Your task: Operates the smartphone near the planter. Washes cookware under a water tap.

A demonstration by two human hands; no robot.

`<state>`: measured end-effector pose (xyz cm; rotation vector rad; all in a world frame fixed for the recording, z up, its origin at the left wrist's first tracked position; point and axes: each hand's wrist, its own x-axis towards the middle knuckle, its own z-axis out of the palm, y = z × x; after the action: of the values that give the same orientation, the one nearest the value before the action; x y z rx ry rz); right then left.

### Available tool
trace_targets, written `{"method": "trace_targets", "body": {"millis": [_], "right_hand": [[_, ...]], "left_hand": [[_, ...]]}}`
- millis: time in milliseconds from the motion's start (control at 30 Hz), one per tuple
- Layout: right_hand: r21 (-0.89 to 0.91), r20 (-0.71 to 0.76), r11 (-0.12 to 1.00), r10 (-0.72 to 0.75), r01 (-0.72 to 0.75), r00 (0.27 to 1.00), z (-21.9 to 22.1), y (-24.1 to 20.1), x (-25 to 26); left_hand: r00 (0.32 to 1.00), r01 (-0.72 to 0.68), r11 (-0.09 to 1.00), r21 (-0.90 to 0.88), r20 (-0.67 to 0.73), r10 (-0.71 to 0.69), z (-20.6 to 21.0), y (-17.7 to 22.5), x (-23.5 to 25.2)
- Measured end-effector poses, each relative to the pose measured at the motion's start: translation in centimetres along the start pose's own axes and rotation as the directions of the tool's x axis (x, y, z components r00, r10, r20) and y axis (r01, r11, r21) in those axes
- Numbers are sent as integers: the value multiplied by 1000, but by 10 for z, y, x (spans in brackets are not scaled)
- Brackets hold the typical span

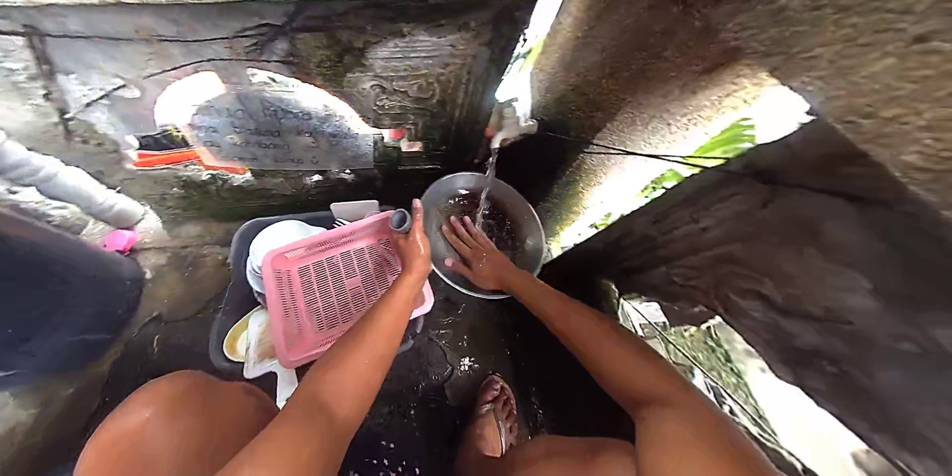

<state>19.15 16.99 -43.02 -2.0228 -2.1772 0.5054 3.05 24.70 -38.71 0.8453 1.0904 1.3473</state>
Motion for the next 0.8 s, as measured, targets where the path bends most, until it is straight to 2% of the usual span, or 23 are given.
{"method": "trace_targets", "body": {"millis": [33,100,167,200,233,300,333,367,433,500,533,600,667,733,800], "right_hand": [[-59,5,998,28,-28,1000,0,11,-3],[-98,-106,980,165,-175,981,-3,33,-2],[-104,-209,948,273,-299,939,-4,25,5],[-78,-224,952,274,-297,935,-2,13,7],[-61,-213,971,212,-229,954,0,4,9],[-79,-157,997,-8,-5,988,1,5,13],[-95,-153,994,-63,49,986,-2,13,16],[-108,-205,993,-60,39,977,-3,21,19],[-141,-354,977,100,-159,930,0,26,23],[-55,-376,943,286,-329,881,0,1,27],[11,-349,940,323,-341,880,4,-16,27],[208,-304,964,225,-166,926,21,-46,17],[441,-156,896,30,42,987,19,-61,-8],[411,-27,904,-119,120,992,6,-52,-41],[241,48,961,-149,134,988,-5,-20,-66]], "left_hand": [[1000,-13,1000,-2,-1,13,-2,-2,-1],[999,-30,999,-25,12,30,-4,-6,-4],[999,-40,998,-47,28,41,-2,-11,-8],[998,-46,998,-53,42,48,0,-12,-8],[997,-45,997,-56,60,49,2,-11,-7],[995,-21,998,-58,91,27,4,-8,-9],[996,-15,998,-57,92,20,3,-8,-9],[996,-9,999,-45,89,13,0,-9,-9],[996,-3,999,-36,85,6,-4,-11,-9],[993,6,999,-45,115,-1,-1,-11,-10],[988,16,999,-49,153,-8,0,-11,-12],[979,28,999,-46,202,-19,-1,-15,-10],[978,-6,999,-49,209,16,-5,-20,6],[979,-91,995,-43,179,97,-14,-19,24],[984,-121,993,-10,131,121,-24,-13,35]]}}
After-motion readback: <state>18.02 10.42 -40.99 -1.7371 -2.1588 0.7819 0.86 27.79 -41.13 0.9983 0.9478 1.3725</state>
